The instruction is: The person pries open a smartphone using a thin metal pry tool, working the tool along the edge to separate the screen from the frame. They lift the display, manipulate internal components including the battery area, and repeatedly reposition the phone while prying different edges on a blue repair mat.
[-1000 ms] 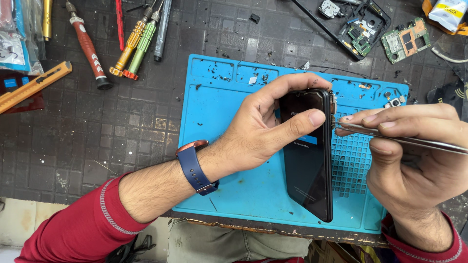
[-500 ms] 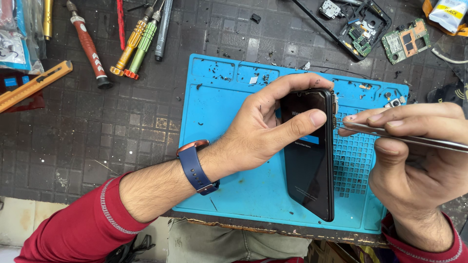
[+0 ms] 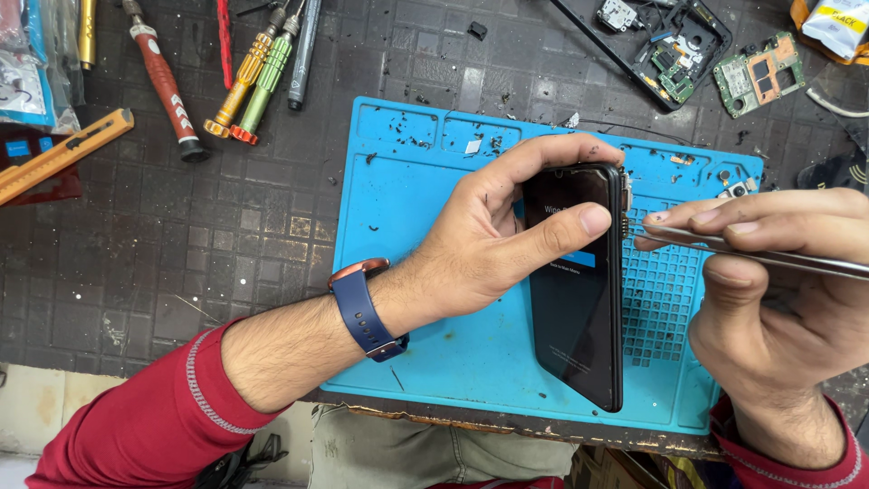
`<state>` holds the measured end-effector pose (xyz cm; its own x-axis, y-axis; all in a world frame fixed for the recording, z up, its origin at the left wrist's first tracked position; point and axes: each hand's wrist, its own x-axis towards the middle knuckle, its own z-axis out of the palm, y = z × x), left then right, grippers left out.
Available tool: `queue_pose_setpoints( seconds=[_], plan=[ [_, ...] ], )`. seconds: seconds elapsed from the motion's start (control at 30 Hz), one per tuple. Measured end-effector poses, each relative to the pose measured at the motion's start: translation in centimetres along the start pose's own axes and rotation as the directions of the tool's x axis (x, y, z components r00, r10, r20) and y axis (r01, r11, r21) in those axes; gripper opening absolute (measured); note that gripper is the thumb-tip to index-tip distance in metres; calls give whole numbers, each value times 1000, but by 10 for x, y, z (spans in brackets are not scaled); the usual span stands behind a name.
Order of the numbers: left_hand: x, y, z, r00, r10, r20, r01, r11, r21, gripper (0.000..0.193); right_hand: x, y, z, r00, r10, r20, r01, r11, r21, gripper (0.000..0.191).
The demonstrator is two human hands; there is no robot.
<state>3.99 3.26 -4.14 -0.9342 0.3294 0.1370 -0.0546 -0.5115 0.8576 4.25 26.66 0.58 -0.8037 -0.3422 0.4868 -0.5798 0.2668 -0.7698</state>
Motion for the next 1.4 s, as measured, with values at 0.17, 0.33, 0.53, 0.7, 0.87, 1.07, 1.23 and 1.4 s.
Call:
queue_pose_setpoints(
  seconds=[0.17, 0.33, 0.53, 0.7, 0.87, 1.07, 1.23, 1.4],
  plan=[
    [0, -1, -1, 1000, 7, -1, -7, 1000, 22, 41, 2, 0, -1, 1000, 27, 1, -27, 1000, 7, 31],
    [1, -2, -2, 1000, 29, -12, -28, 997, 73, 40, 1, -1, -1, 999, 46, -1, -46, 998, 38, 31],
    [0, -2, -3, 999, 34, -3, -33, 996, 78, 40, -3, 2, -1, 998, 66, -12, -66, 997, 45, 26],
    [0, -2, -3, 1000, 29, 7, -29, 998, 57, 40, -4, 2, -2, 997, 69, -22, -68, 996, 57, 26],
    [0, -2, -3, 1000, 21, 9, -21, 999, 34, 39, -6, 2, -1, 996, 83, -39, -81, 995, 50, 27],
    [0, -2, -3, 1000, 22, 4, -22, 999, 39, 39, -8, 4, -1, 993, 101, -59, -98, 994, 48, 31],
    [-1, -1, -3, 1000, 26, 5, -27, 998, 51, 38, -8, 4, -2, 994, 93, -56, -92, 996, 21, 33],
    [-1, 0, -3, 1000, 18, 10, -18, 999, 31, 40, -8, 3, -2, 994, 97, -49, -96, 995, 15, 34]
  ],
)
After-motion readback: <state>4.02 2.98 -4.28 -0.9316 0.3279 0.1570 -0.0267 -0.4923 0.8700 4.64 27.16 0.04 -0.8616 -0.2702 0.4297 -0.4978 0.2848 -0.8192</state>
